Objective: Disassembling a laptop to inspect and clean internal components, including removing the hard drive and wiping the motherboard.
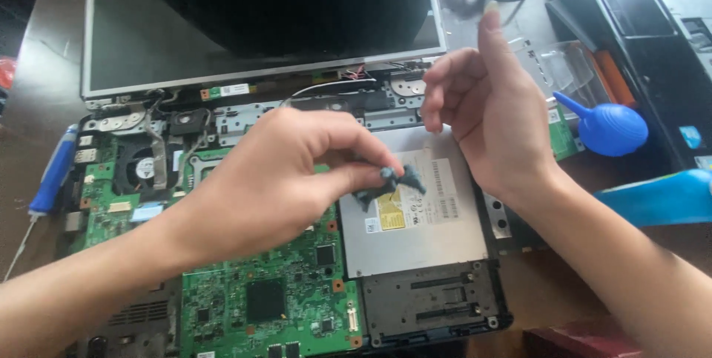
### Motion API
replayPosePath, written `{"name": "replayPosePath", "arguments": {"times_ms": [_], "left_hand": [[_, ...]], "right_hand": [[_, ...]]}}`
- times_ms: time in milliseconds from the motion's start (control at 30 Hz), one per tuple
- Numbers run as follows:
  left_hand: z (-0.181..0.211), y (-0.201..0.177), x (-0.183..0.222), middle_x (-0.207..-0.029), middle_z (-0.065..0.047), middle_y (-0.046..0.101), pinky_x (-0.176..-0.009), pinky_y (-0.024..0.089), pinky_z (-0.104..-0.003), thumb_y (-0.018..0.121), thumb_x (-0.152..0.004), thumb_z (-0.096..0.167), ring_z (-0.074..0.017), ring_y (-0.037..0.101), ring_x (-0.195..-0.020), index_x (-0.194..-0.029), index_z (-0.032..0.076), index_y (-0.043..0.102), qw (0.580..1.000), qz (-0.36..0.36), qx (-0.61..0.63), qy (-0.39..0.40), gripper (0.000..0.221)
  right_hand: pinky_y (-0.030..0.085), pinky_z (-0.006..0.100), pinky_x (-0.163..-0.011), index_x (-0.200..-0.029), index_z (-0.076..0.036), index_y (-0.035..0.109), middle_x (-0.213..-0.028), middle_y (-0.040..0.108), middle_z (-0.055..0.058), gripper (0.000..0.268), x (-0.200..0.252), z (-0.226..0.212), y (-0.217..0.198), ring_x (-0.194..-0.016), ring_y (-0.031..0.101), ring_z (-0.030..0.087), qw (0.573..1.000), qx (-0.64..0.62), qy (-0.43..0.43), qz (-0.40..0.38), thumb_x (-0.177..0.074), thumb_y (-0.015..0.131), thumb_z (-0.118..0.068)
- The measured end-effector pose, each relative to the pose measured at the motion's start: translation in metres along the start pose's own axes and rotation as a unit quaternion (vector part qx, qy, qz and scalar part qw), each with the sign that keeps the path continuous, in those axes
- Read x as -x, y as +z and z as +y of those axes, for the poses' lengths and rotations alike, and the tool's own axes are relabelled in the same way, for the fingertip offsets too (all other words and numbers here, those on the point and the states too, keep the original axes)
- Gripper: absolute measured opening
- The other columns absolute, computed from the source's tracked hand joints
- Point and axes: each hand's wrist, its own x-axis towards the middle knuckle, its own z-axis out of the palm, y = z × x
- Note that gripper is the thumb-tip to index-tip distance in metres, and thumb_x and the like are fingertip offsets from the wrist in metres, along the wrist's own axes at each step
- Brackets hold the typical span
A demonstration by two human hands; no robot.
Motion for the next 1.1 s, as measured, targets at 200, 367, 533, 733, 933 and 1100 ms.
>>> {"name": "replayPosePath", "arguments": {"times_ms": [200,367,533,733,933,1100], "left_hand": [[0.006,0.013,-0.010,-0.093,-0.001,0.087,-0.081,0.068,-0.018,0.075,-0.086,0.011,-0.0067,0.082,-0.084,-0.097,0.012,0.083,0.996,0.000,0.089,-0.032,0.014],[-0.002,0.041,0.011,-0.092,-0.006,0.079,-0.082,0.063,-0.038,0.073,-0.091,0.005,-0.0229,0.075,-0.087,-0.099,0.010,0.077,0.958,-0.086,-0.051,0.268,0.010],[-0.005,0.062,0.039,-0.100,-0.018,0.063,-0.085,0.051,-0.043,0.048,-0.109,0.001,-0.0345,0.056,-0.094,-0.096,-0.005,0.063,0.912,-0.129,-0.141,0.363,0.021],[-0.008,0.069,0.049,-0.075,-0.009,0.051,-0.047,0.046,-0.040,0.056,-0.107,0.004,-0.0270,0.049,-0.075,-0.073,0.005,0.059,0.862,-0.219,-0.317,0.330,0.034],[0.002,0.090,0.027,-0.080,-0.010,0.050,-0.058,0.044,-0.039,0.061,-0.105,0.004,-0.0285,0.048,-0.079,-0.079,0.003,0.058,0.863,-0.171,-0.265,0.394,0.027],[0.006,0.091,0.028,-0.077,-0.010,0.046,-0.061,0.036,-0.039,0.055,-0.113,0.001,-0.0277,0.044,-0.072,-0.076,0.003,0.055,0.859,-0.095,-0.288,0.412,0.036]], "right_hand": [[0.046,0.024,-0.052,-0.075,-0.004,0.070,-0.060,0.063,0.006,0.058,0.003,-0.002,-0.001,-0.051,0.060,0.017,1.000,0.010,-0.006,-0.009,-0.099,0.048,-0.052],[0.047,0.025,-0.052,-0.076,-0.004,0.070,-0.062,0.064,0.006,0.055,0.002,-0.001,-0.004,-0.053,0.060,0.016,0.999,0.004,-0.011,-0.030,-0.096,0.049,-0.051],[0.050,0.024,-0.054,-0.077,-0.007,0.070,-0.063,0.065,0.004,0.054,0.005,-0.003,-0.004,-0.054,0.061,0.013,0.999,0.023,-0.011,-0.046,-0.096,0.048,-0.052],[0.051,0.024,-0.055,-0.076,-0.007,0.069,-0.063,0.065,0.004,0.054,0.006,-0.004,-0.002,-0.054,0.061,0.013,0.998,0.037,-0.015,-0.044,-0.092,0.047,-0.054],[0.052,0.025,-0.056,-0.075,-0.005,0.071,-0.063,0.067,0.006,0.058,0.005,-0.002,-0.002,-0.053,0.061,0.014,0.998,0.050,-0.014,-0.037,-0.088,0.047,-0.057],[0.053,0.025,-0.055,-0.075,-0.005,0.071,-0.063,0.067,0.006,0.059,0.005,-0.002,-0.002,-0.053,0.061,0.014,0.998,0.049,-0.020,-0.037,-0.088,0.047,-0.057]]}}
